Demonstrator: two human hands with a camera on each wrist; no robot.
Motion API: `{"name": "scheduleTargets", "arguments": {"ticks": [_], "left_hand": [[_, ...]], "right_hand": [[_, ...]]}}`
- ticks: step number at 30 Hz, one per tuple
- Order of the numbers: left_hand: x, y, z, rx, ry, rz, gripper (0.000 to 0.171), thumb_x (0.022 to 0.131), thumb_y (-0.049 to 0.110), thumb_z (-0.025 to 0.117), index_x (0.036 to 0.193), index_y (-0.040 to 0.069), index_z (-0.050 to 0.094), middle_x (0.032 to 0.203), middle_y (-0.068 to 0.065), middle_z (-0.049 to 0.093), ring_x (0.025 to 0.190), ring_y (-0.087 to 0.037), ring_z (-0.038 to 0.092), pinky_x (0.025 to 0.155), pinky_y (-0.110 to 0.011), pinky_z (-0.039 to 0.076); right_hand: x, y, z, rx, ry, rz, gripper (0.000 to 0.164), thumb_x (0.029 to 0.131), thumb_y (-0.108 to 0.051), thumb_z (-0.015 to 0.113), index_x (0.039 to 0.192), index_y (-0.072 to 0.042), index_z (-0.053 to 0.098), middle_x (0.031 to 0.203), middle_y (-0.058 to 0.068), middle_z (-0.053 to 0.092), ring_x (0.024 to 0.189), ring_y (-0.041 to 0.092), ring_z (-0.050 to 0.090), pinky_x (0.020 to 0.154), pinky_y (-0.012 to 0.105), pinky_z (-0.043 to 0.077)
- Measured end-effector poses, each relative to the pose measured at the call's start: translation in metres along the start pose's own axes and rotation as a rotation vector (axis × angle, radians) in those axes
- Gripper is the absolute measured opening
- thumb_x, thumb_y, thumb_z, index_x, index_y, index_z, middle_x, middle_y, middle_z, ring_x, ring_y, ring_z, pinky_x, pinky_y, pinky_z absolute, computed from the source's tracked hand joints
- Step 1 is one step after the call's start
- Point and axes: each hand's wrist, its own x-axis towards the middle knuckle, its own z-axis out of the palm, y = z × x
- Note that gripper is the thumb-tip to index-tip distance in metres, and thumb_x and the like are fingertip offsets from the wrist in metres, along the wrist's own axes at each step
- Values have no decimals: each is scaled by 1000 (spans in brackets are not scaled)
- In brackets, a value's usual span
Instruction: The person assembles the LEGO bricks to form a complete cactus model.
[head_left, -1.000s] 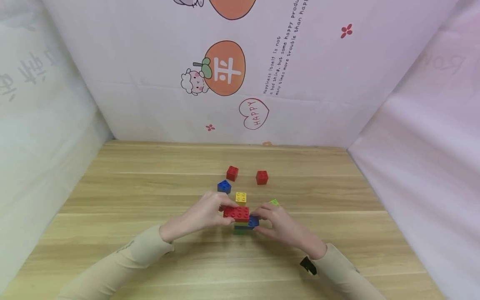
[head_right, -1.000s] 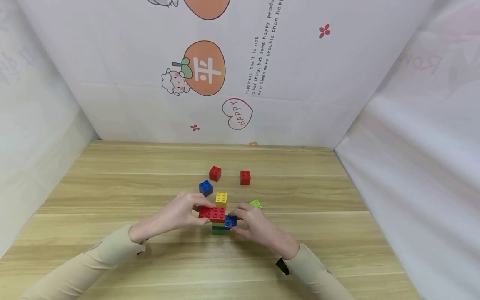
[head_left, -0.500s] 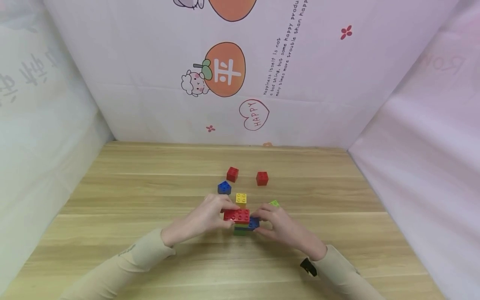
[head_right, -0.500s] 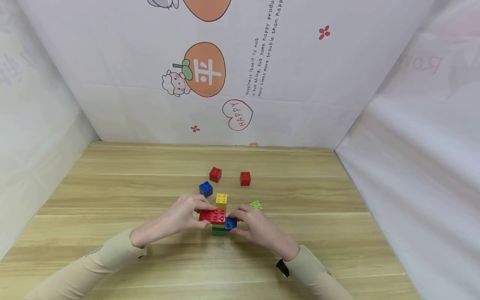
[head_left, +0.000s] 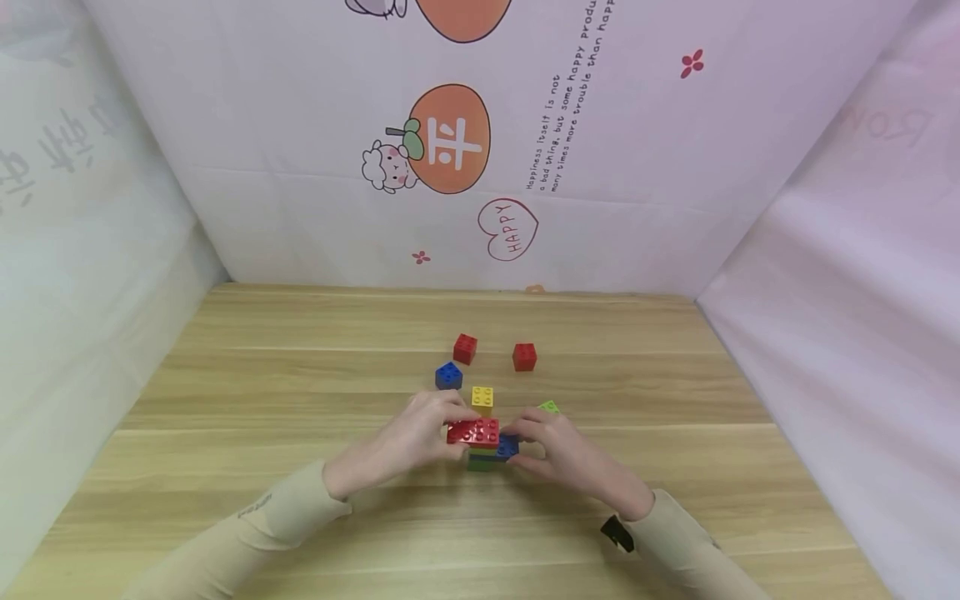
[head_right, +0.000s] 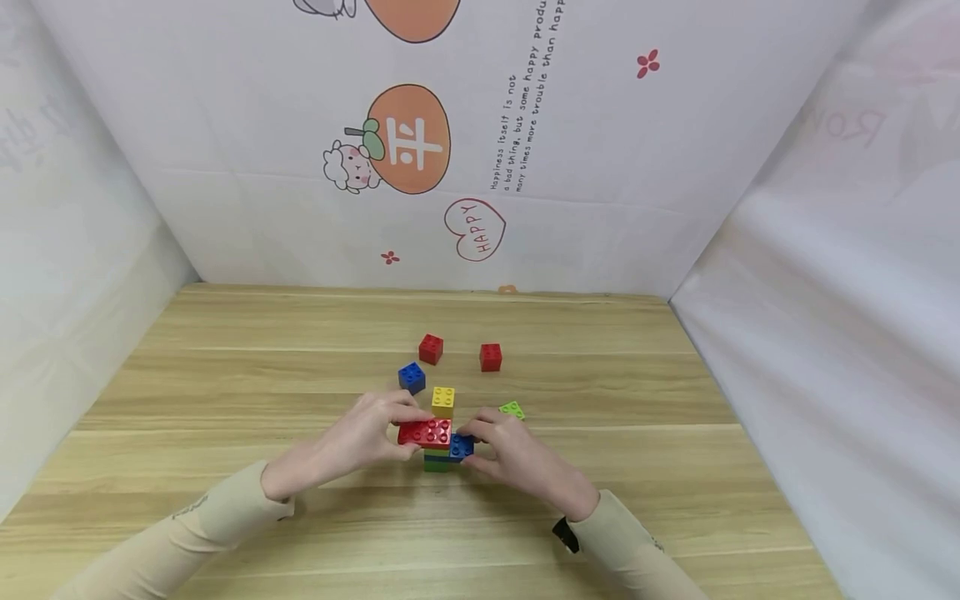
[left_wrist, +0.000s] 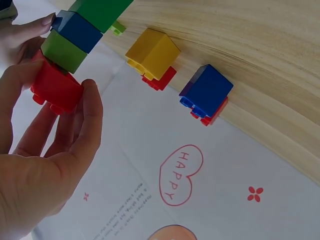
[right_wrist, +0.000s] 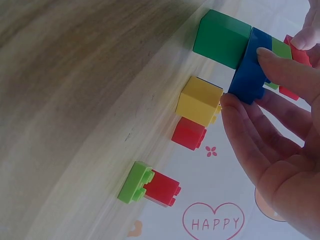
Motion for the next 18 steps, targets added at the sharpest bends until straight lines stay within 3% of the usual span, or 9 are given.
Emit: {"name": "scheduleTargets", "arguments": {"ticks": [3, 10, 18], "left_hand": [[-1, 1, 1, 9, 14, 12, 37, 78, 13, 82, 114, 12, 75, 103, 1, 70, 93, -11, 61, 85, -31, 49], [-1, 1, 2, 42, 15, 25, 36, 79, 14, 81, 114, 13, 74, 104, 1, 70, 93, -10, 63, 81, -23, 54], [3, 1, 0, 30, -13, 10, 36, 79, 14, 81, 113, 10, 72, 107, -1, 71, 96, -12, 64, 86, -31, 59]], "right_hand": [[0, 0, 0, 6, 3, -4, 31, 86, -17, 77, 115, -10, 70, 112, 2, 71, 101, 14, 67, 86, 27, 60], [-1, 1, 0, 8, -3, -3, 31, 87, -19, 77, 116, -11, 70, 112, 2, 71, 100, 13, 67, 85, 26, 60], [-1, 1, 0, 4, -7, 1, 32, 87, -19, 76, 117, -11, 69, 112, 2, 71, 101, 14, 67, 85, 26, 60]]}}
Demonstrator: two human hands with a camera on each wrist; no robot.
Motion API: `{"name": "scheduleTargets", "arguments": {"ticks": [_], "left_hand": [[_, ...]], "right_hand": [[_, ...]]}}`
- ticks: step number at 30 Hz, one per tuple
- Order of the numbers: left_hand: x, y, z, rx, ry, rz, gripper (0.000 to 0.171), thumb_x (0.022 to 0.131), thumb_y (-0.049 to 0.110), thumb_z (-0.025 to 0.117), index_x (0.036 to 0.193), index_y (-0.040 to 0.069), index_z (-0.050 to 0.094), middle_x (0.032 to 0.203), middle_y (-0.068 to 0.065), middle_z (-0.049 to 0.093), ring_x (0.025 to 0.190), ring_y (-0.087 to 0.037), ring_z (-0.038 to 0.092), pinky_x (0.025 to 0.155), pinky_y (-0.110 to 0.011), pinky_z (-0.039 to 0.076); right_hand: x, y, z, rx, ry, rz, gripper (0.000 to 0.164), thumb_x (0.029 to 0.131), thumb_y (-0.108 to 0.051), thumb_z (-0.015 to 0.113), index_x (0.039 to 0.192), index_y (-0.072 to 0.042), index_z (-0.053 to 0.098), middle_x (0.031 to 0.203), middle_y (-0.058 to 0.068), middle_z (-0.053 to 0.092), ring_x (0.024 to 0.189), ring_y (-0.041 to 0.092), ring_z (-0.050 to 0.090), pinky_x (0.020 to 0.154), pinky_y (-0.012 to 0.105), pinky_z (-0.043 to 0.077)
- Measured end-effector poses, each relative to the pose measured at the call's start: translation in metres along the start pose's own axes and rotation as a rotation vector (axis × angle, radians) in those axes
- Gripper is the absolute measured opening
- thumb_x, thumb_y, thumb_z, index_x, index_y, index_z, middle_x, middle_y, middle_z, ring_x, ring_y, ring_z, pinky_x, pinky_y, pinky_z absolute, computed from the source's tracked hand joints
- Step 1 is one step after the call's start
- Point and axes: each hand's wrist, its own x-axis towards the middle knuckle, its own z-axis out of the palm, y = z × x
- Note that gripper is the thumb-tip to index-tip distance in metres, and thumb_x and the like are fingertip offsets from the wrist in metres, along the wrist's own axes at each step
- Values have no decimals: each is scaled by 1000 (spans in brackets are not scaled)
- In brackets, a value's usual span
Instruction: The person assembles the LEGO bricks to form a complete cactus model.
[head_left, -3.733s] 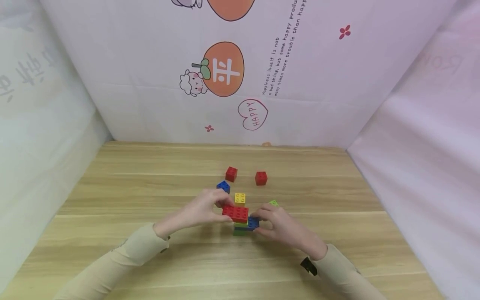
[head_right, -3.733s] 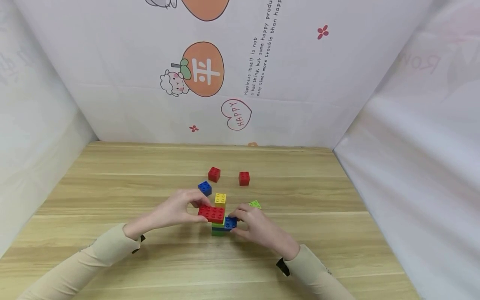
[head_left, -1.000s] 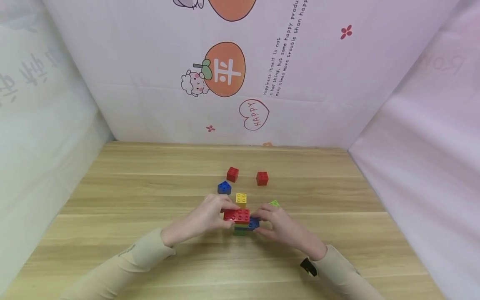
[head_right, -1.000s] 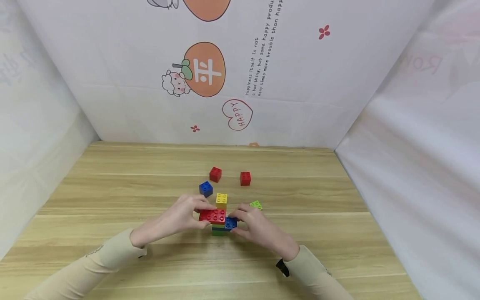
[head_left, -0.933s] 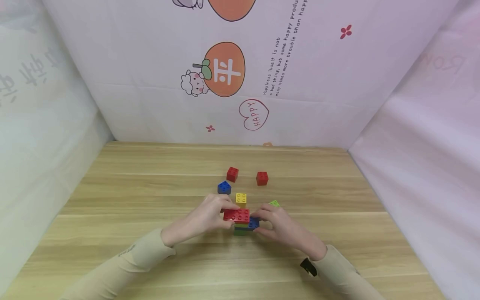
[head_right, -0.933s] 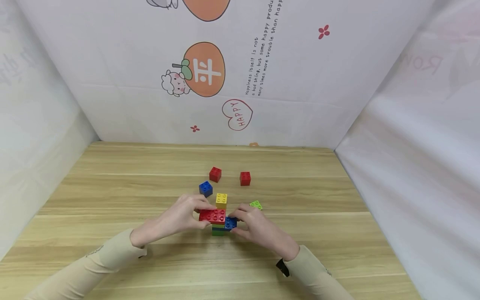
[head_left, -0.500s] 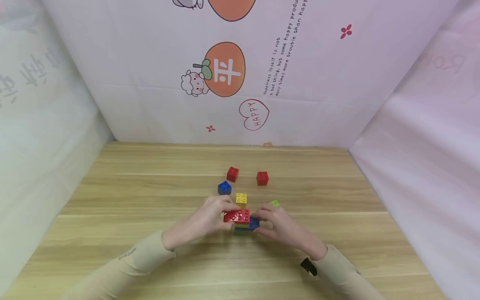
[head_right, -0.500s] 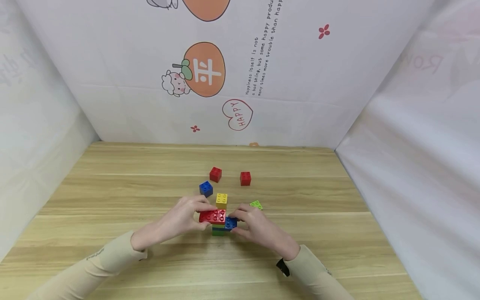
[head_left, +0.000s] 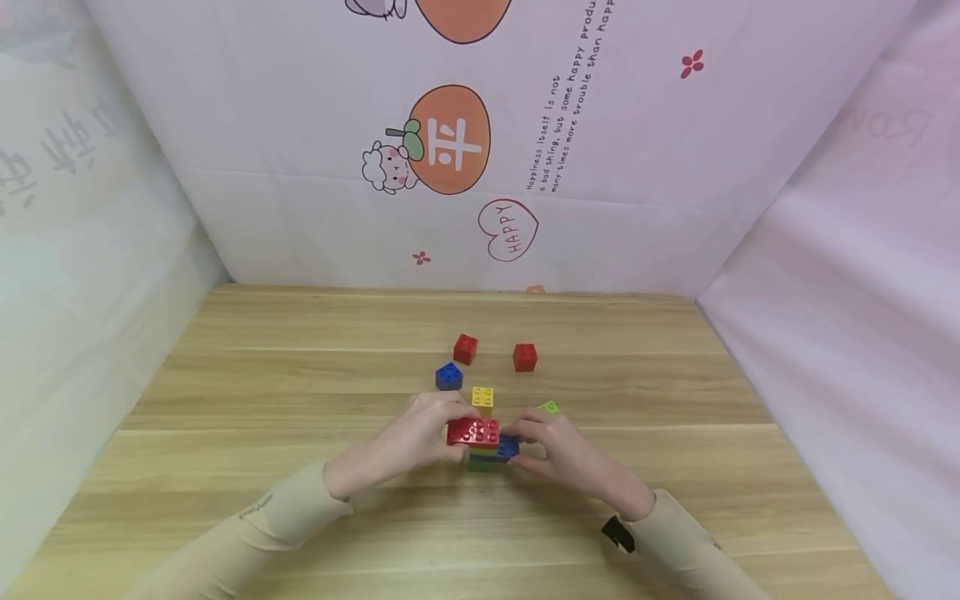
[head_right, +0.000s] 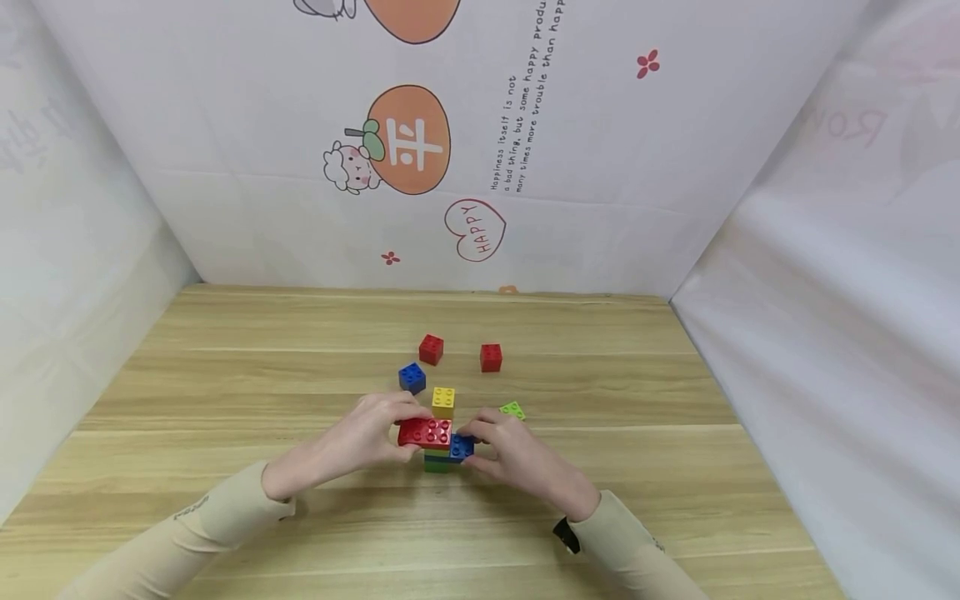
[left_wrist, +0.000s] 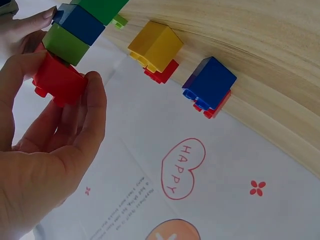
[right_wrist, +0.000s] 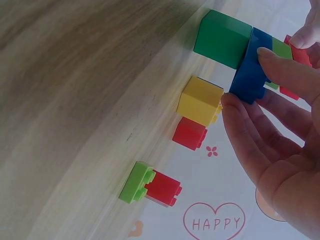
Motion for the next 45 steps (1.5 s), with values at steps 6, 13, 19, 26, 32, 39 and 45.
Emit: {"name": "scheduleTargets", "arguments": {"ticks": [6, 13, 19, 26, 32, 39, 45], "left_hand": [[0, 0, 0, 13, -10, -19, 34, 79, 14, 81, 112, 10, 71, 110, -2, 71, 97, -13, 64, 86, -32, 56], [-1, -4, -3, 10, -22, -29, 36, 82, 20, 81, 115, 13, 70, 116, -3, 71, 106, -18, 65, 90, -38, 56], [-1, -9, -7, -43, 9, -7, 42, 82, 30, 82, 116, 9, 70, 112, -6, 73, 97, -15, 66, 82, -28, 57], [1, -14, -14, -88, 78, 20, 33, 86, 26, 77, 111, 6, 70, 107, -10, 73, 92, -21, 70, 81, -29, 61], [3, -21, -18, -88, 140, 17, 26, 89, 22, 74, 110, 6, 71, 105, -8, 74, 93, -22, 70, 81, -26, 61], [12, -41, -20, -54, 194, -2, 25, 88, 15, 74, 107, -1, 70, 101, -16, 74, 87, -24, 71, 77, -29, 62], [22, -62, -20, -18, 193, -68, 27, 88, 12, 73, 109, -5, 69, 103, -20, 73, 85, -24, 69, 77, -33, 61]], "right_hand": [[0, 0, 1, -7, 6, -1, 32, 86, -18, 77, 117, -10, 69, 113, 2, 71, 101, 14, 68, 86, 27, 60], [0, 0, 1, -13, 13, -3, 33, 85, -17, 77, 117, -10, 69, 112, 2, 71, 101, 15, 68, 86, 28, 60], [0, -1, 0, -17, 19, -2, 34, 84, -17, 78, 117, -9, 69, 112, 3, 71, 100, 15, 68, 86, 28, 60], [1, -1, 0, -15, 14, 1, 32, 85, -17, 78, 116, -10, 69, 111, 2, 71, 99, 13, 68, 85, 27, 60], [1, -1, 0, -12, 11, 0, 32, 86, -17, 77, 116, -10, 69, 111, 2, 71, 98, 12, 67, 84, 26, 60], [0, 0, 0, -16, 8, -3, 34, 86, -17, 78, 117, -10, 69, 112, 2, 71, 99, 13, 67, 84, 26, 60], [1, 0, 0, -18, 4, -2, 34, 85, -17, 78, 118, -11, 69, 112, 1, 70, 100, 13, 67, 84, 26, 60]]}}
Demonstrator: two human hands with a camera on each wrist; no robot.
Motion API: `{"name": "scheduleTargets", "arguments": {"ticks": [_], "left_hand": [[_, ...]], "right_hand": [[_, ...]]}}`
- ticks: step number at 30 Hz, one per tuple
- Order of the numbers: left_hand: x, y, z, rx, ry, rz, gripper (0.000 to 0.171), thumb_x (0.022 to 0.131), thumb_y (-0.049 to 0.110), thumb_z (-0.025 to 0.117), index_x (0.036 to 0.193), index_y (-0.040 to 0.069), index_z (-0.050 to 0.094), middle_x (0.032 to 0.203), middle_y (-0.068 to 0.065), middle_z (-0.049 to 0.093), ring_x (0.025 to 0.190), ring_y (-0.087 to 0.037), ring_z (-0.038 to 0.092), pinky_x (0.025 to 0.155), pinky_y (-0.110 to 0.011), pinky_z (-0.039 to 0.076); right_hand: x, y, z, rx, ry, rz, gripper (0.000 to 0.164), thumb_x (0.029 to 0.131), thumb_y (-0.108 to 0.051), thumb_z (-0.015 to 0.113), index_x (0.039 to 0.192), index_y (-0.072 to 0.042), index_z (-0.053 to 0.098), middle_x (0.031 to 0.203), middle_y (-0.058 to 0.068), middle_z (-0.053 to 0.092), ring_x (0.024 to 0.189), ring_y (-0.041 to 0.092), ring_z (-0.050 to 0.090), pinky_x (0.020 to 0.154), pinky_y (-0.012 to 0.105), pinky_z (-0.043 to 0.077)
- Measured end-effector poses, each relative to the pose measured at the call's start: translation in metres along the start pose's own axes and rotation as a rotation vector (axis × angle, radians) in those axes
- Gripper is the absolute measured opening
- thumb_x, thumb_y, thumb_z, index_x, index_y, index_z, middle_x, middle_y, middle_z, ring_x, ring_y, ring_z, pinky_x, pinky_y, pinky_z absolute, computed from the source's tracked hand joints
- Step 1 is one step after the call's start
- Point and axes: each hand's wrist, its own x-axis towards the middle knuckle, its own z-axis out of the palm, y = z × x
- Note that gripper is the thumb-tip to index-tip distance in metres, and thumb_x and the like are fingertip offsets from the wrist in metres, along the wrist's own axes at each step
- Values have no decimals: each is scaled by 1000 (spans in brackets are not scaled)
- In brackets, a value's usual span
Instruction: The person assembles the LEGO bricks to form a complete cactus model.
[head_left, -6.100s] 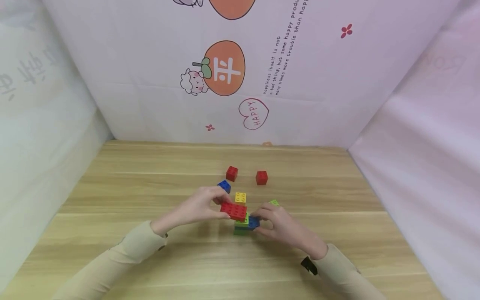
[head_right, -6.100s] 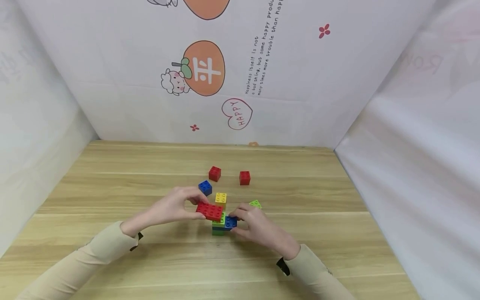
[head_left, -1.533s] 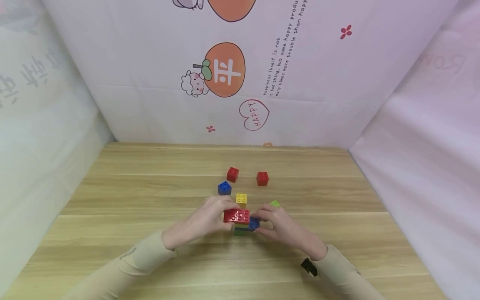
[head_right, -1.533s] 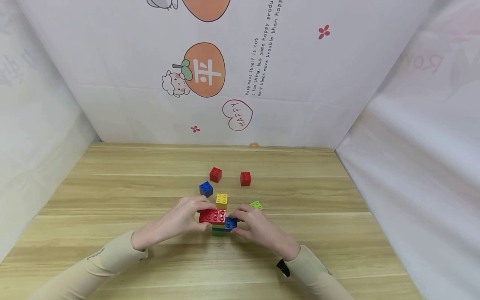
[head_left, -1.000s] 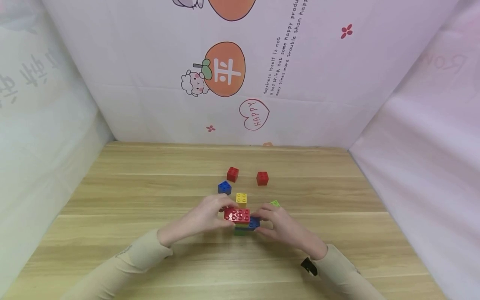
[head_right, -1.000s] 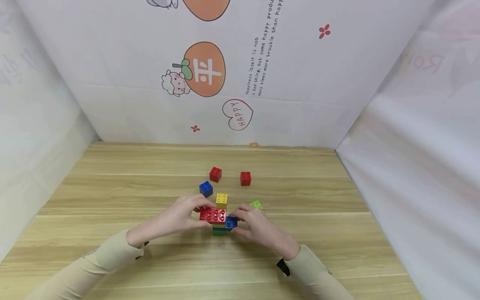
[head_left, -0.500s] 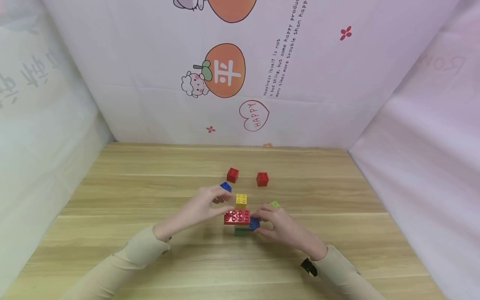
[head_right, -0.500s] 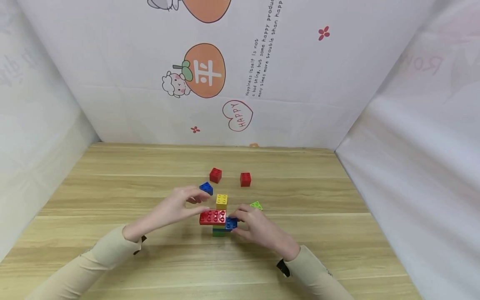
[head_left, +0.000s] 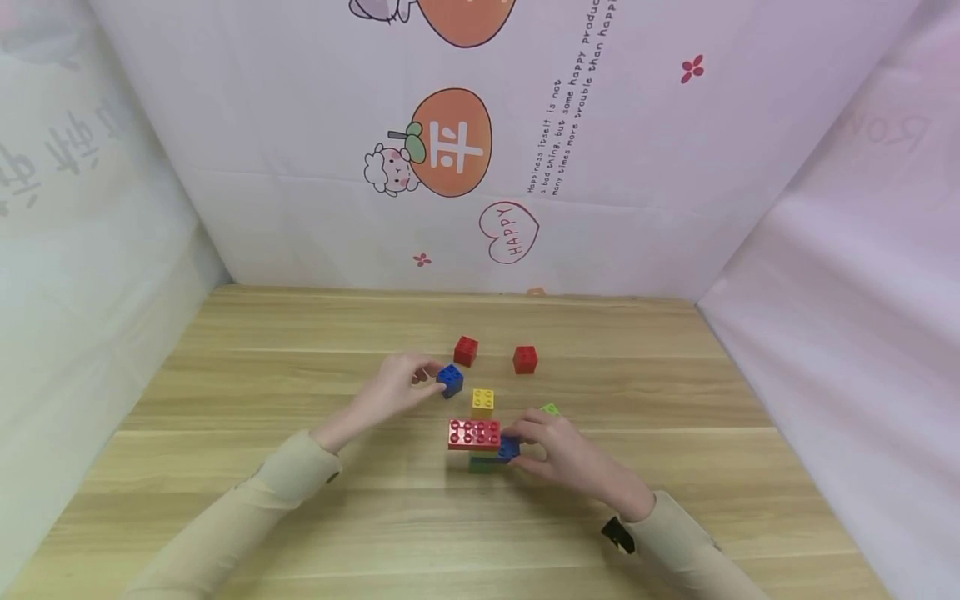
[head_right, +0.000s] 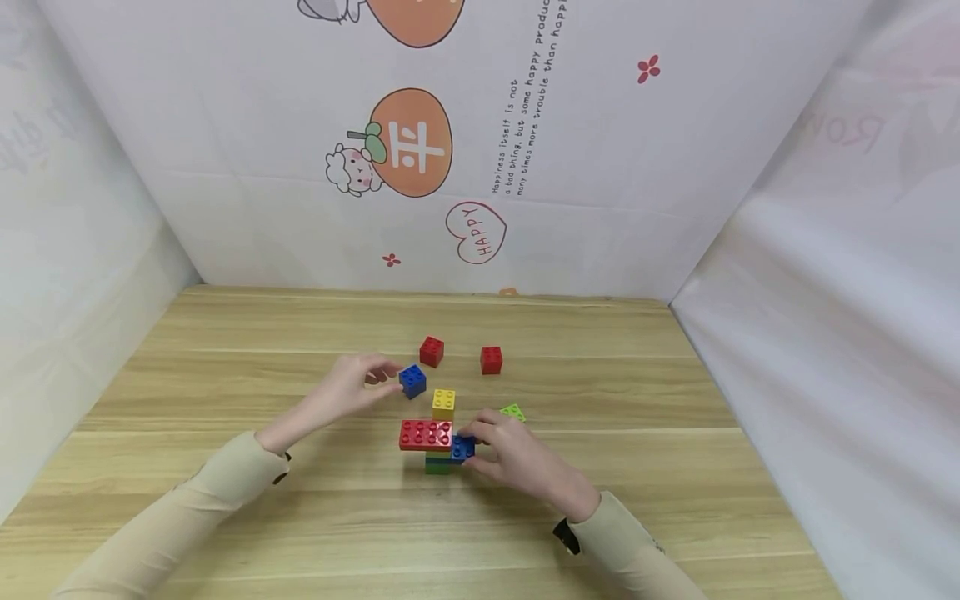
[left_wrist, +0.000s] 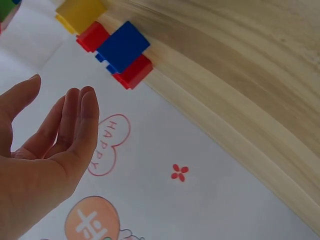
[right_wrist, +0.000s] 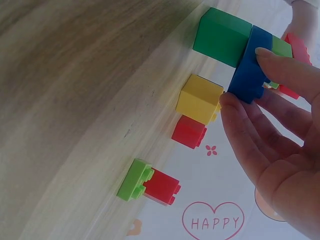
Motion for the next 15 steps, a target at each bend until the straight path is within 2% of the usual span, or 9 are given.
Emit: {"name": "scheduleTargets", "arguments": {"ticks": [3, 7, 15], "left_hand": [[4, -6, 1, 4, -16, -58, 31, 89, 15, 73, 113, -4, 68, 108, -20, 72, 90, -26, 69, 81, -38, 61], [9, -11, 3, 29, -37, -119, 36, 89, 19, 73, 119, -2, 67, 114, -18, 71, 97, -27, 68, 84, -38, 60], [21, -18, 14, 62, -90, -152, 42, 88, 20, 75, 120, -5, 65, 112, -19, 69, 102, -29, 65, 87, -39, 59]], "right_hand": [[0, 0, 0, 1, 1, 4, 34, 85, -17, 78, 117, -11, 69, 112, 1, 70, 100, 12, 67, 84, 26, 60], [0, 0, 0, 3, -2, 13, 34, 85, -17, 78, 117, -11, 69, 112, 1, 70, 100, 12, 67, 84, 25, 60], [0, 0, 0, 4, 2, 0, 34, 85, -18, 77, 117, -11, 69, 111, 0, 70, 99, 12, 66, 84, 25, 59]]}}
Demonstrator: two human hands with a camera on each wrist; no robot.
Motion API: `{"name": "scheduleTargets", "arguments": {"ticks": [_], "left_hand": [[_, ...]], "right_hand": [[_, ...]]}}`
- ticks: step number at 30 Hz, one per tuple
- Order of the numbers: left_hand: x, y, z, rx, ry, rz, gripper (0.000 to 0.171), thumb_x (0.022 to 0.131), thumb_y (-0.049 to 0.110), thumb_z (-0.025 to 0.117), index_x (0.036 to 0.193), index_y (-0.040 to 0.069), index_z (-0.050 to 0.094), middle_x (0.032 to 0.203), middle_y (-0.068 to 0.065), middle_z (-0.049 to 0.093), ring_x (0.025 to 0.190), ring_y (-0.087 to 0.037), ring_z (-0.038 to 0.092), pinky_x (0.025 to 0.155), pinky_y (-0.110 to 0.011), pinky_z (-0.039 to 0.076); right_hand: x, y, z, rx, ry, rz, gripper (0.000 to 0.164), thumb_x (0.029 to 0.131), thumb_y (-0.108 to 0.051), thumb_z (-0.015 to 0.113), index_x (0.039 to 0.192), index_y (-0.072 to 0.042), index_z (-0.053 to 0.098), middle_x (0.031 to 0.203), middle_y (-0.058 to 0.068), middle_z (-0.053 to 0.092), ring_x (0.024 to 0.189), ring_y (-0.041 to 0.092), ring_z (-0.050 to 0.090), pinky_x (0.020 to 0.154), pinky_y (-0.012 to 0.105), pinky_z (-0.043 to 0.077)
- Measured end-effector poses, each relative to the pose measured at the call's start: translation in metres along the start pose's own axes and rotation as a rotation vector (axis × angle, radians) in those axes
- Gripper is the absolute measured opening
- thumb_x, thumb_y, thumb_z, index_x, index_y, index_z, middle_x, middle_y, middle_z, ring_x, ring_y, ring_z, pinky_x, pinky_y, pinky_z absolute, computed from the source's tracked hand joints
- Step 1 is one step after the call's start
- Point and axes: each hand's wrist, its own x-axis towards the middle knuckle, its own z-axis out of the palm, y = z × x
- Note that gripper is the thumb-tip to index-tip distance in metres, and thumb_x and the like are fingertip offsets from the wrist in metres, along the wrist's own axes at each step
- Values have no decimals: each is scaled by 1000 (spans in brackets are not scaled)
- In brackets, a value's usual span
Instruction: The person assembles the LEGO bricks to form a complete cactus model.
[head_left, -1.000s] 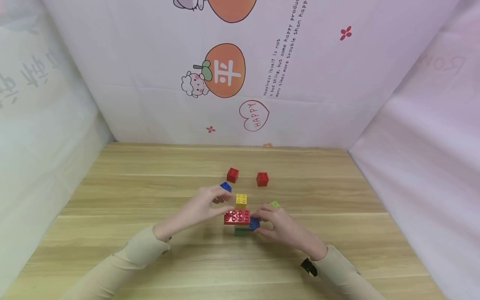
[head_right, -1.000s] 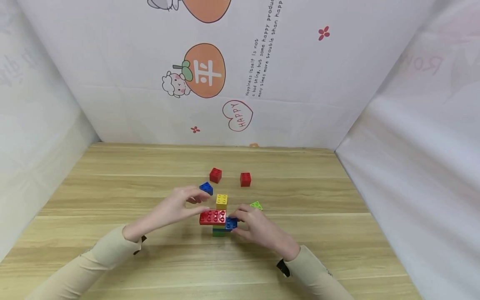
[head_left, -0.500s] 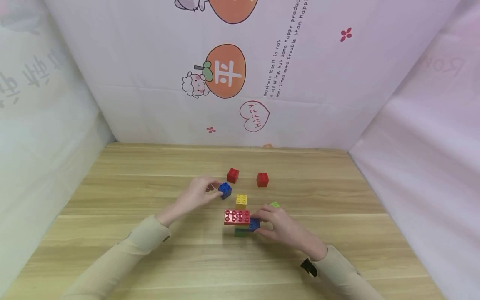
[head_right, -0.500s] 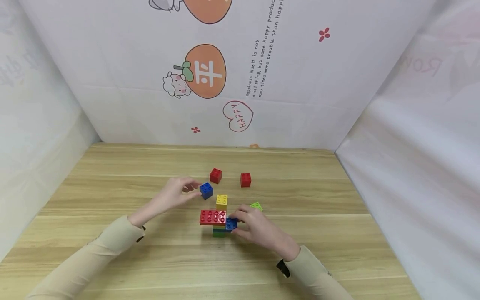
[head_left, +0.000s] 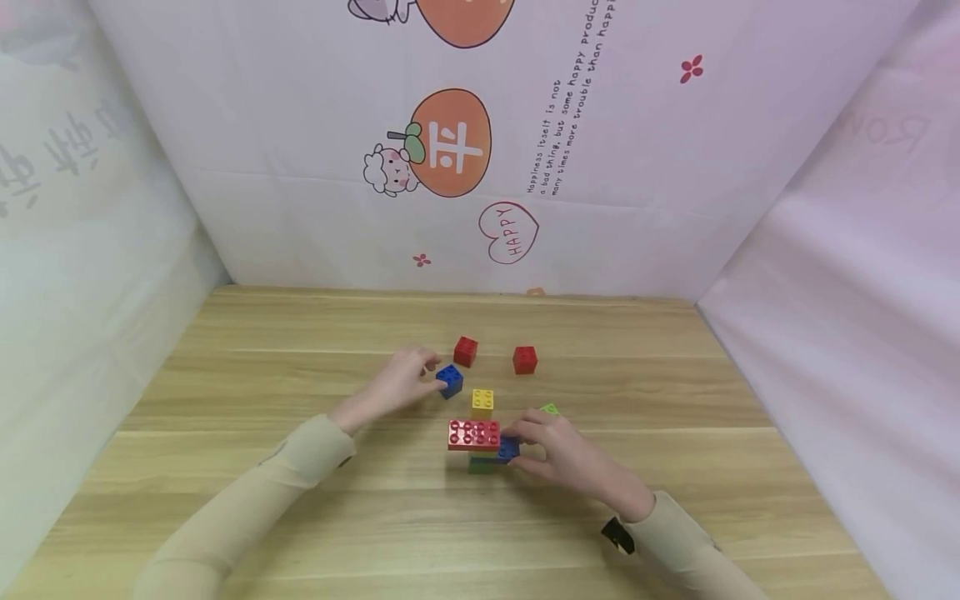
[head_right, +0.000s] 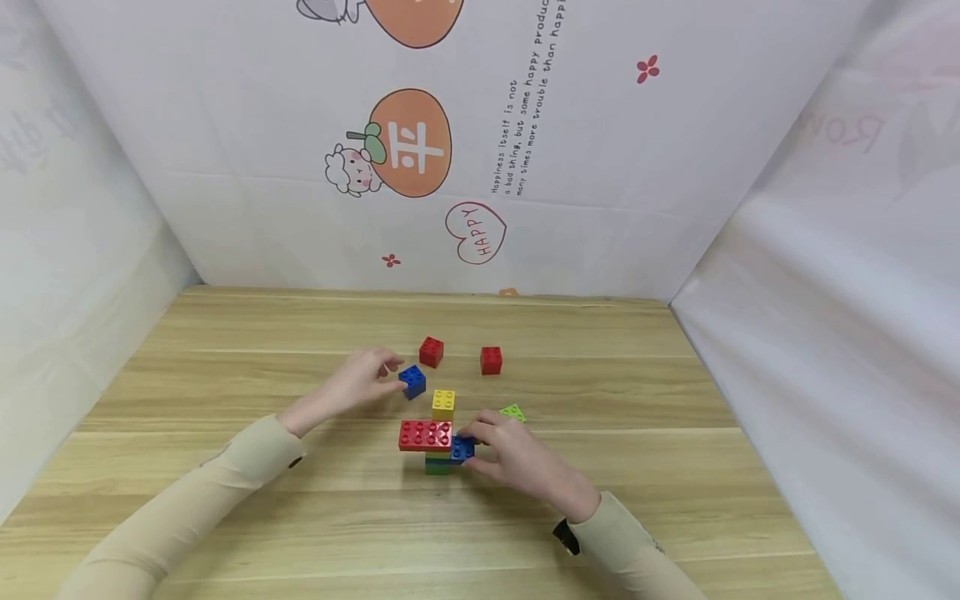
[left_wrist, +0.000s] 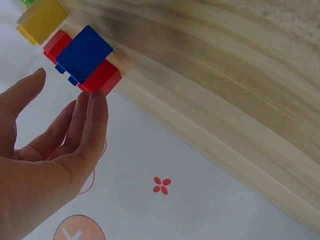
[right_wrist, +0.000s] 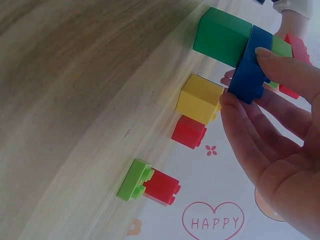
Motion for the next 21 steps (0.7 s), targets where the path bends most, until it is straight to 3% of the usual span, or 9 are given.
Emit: {"name": "scheduleTargets", "arguments": {"ticks": [21], "left_hand": [[10, -5, 15, -5, -38, 8, 38, 85, 21, 78, 114, 0, 68, 107, -14, 70, 97, -23, 66, 83, -33, 59]], "right_hand": [[0, -2, -2, 3, -34, 43, 32, 87, -18, 76, 117, -11, 69, 112, 1, 70, 99, 11, 66, 84, 24, 59]]}}
